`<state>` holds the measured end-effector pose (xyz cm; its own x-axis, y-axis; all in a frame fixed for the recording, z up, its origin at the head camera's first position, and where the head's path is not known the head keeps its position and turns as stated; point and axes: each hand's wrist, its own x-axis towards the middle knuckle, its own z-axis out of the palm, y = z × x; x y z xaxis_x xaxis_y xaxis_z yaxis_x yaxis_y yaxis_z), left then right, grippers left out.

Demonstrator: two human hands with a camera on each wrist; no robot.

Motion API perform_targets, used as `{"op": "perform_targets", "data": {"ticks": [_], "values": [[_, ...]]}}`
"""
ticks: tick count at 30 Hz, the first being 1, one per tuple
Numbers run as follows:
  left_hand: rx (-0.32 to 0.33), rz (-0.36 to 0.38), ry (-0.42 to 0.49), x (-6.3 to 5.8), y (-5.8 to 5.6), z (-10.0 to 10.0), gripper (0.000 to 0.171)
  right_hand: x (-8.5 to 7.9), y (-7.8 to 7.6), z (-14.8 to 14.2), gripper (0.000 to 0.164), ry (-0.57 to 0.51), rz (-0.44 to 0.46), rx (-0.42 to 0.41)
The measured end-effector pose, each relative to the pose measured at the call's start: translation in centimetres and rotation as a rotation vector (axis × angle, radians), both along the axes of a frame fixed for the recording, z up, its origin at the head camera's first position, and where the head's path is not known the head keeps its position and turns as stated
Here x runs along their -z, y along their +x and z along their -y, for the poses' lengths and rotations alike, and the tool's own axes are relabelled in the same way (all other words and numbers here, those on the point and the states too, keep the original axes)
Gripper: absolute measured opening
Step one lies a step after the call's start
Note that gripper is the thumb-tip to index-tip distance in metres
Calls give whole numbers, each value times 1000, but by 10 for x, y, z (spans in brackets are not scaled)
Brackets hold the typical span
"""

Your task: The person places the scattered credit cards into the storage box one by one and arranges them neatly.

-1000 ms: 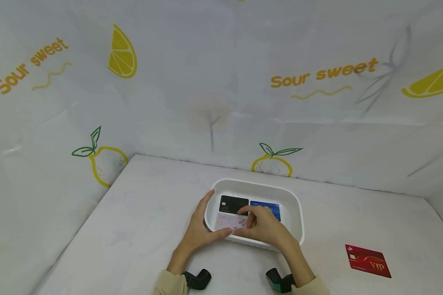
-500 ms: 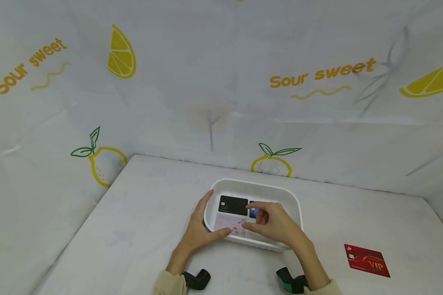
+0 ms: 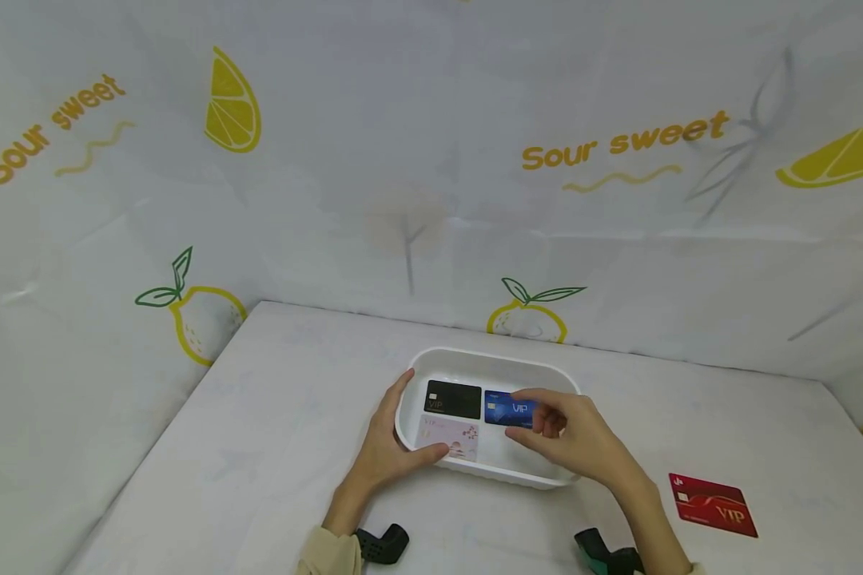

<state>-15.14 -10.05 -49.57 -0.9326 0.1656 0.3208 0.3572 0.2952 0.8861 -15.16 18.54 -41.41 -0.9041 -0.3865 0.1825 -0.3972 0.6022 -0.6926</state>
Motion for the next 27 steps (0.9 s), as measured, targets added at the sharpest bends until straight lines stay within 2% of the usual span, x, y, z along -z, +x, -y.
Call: {"op": "perform_targets", "data": {"ticks": [13, 21, 27], "values": [[7, 7, 3, 1, -1, 0, 113, -5, 13, -30, 37, -47, -62, 99], [9, 6, 5, 1, -1, 0, 113, 0, 17, -49, 36, -39, -94, 157], [11, -3, 13, 2, -1, 0, 113, 5, 22, -66, 38, -55, -113, 163]]}}
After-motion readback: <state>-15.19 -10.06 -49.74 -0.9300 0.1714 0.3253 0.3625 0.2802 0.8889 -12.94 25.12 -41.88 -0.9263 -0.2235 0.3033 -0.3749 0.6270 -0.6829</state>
